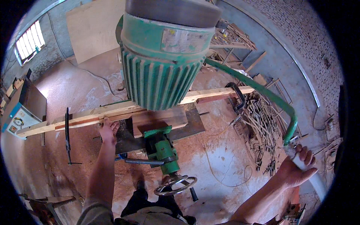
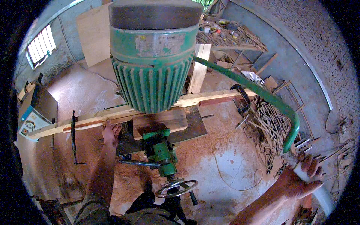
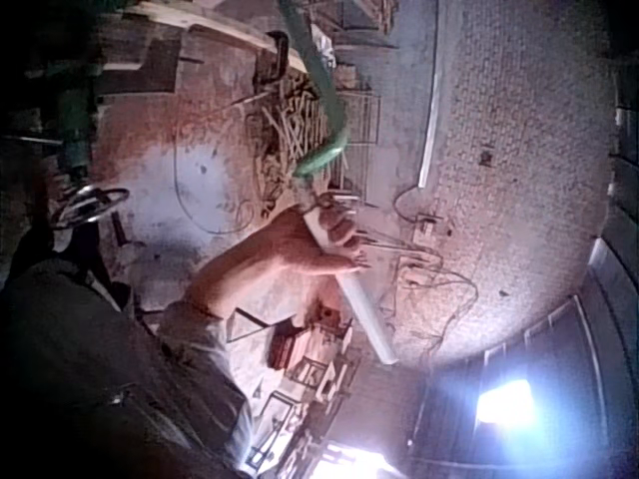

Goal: The person operates a vertical drill press to drill holes into thin wooden slats. They feed each slat under the drill, activate the machine, and then place the finished piece onto a nearby stack. The process is repeated for multiple slats.

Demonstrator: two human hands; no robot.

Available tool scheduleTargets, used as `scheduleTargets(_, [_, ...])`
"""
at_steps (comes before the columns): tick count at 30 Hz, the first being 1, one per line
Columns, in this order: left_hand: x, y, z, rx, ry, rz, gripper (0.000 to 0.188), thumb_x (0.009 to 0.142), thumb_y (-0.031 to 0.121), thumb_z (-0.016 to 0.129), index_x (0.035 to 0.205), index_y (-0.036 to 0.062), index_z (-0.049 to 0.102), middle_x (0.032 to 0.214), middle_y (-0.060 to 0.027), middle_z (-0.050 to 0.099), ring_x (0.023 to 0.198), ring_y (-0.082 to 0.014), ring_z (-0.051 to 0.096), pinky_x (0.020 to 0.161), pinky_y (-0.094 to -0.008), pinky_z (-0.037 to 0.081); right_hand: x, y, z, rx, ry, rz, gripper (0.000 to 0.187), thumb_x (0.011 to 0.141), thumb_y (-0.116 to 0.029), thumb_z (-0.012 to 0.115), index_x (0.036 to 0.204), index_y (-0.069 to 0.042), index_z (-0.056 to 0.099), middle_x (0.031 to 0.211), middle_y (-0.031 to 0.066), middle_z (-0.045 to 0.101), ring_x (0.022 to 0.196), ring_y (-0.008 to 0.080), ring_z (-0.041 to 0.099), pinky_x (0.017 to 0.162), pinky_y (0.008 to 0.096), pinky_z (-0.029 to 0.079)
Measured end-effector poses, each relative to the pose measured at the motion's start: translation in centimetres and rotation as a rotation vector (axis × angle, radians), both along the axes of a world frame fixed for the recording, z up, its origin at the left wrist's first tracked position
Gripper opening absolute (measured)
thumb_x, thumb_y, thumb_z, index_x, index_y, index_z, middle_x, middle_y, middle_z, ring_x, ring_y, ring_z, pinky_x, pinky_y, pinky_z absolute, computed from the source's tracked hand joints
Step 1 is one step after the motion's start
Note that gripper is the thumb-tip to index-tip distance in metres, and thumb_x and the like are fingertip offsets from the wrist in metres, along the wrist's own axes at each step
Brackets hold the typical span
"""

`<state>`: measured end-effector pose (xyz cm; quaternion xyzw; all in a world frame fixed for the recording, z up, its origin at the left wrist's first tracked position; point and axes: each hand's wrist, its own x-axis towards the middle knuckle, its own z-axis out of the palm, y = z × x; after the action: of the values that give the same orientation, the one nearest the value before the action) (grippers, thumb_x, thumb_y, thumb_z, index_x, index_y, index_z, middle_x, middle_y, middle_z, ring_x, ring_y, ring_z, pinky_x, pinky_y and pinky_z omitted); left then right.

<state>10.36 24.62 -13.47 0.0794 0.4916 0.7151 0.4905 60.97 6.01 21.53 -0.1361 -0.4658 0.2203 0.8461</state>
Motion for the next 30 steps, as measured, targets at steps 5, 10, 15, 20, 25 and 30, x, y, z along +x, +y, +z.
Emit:
scheduleTargets(5, [0.3,0.2,0.1,0.022,-0.029,-0.029,0.034,0.090,0.036,0.062,0.103,0.0075,0.048,0.081,-0.0063,0.056,0.071,-0.0180,0.060,0.063,-0.0320,0.053,-0.6,-2.1,-3.9,-0.005,0.045,-0.031,0.033,0.081,-0.035,0.070,0.082,-0.012,0.047,0.075,-0.0010,0.034,0.076,0.0189,0.039,0.087,0.0431,0.037])
scheduleTargets(10, [0.9,-0.2,0.9,0.012,0.004,0.017,0.035,0.089,0.035,0.063,0.105,0.0086,0.048,0.082,-0.0063,0.057,0.072,-0.0187,0.060,0.064,-0.0328,0.052,-0.7,-3.5,-8.2,-0.085,0.051,-0.106,0.034,0.084,-0.039,0.066,0.088,-0.011,0.047,0.079,0.0003,0.039,0.085,0.0215,0.045,0.093,0.0463,0.038])
scheduleTargets(15, [0.5,-0.2,0.6,-0.004,-0.008,-0.020,0.037,0.089,0.034,0.062,0.111,0.0096,0.044,0.084,-0.0067,0.057,0.074,-0.0195,0.060,0.066,-0.0333,0.052,0.2,-5.4,-12.7,-0.122,0.042,-0.076,0.037,0.086,-0.042,0.062,0.098,-0.009,0.051,0.090,0.0038,0.050,0.101,0.0280,0.049,0.103,0.0496,0.032])
scheduleTargets(20, [-0.2,0.1,-0.5,0.011,0.001,-0.029,0.035,0.090,0.033,0.061,0.112,0.0107,0.044,0.086,-0.0069,0.057,0.074,-0.0198,0.060,0.065,-0.0330,0.052,-0.7,-6.8,-17.9,-0.270,0.018,-0.164,0.038,0.090,-0.043,0.056,0.106,-0.009,0.054,0.107,0.0073,0.057,0.118,0.0319,0.047,0.106,0.0482,0.029])
scheduleTargets(25, [-0.1,-0.7,1.3,-0.030,-0.002,-0.022,0.033,0.091,0.034,0.059,0.111,0.0106,0.046,0.084,-0.0060,0.057,0.073,-0.0195,0.061,0.063,-0.0320,0.052,-0.1,-6.6,-17.4,-0.269,-0.002,-0.153,0.037,0.092,-0.040,0.053,0.110,-0.009,0.056,0.111,0.0085,0.058,0.116,0.0336,0.049,0.106,0.0505,0.030])
scheduleTargets(30, [-0.1,-0.9,2.7,-0.093,0.007,0.045,0.028,0.092,0.032,0.057,0.105,0.0083,0.050,0.081,-0.0052,0.058,0.072,-0.0183,0.061,0.058,-0.0283,0.051,1.6,-4.0,-4.4,-0.119,-0.093,0.087,0.038,0.093,-0.041,0.053,0.110,-0.007,0.056,0.113,0.0123,0.058,0.112,0.0339,0.052,0.103,0.0492,0.036])
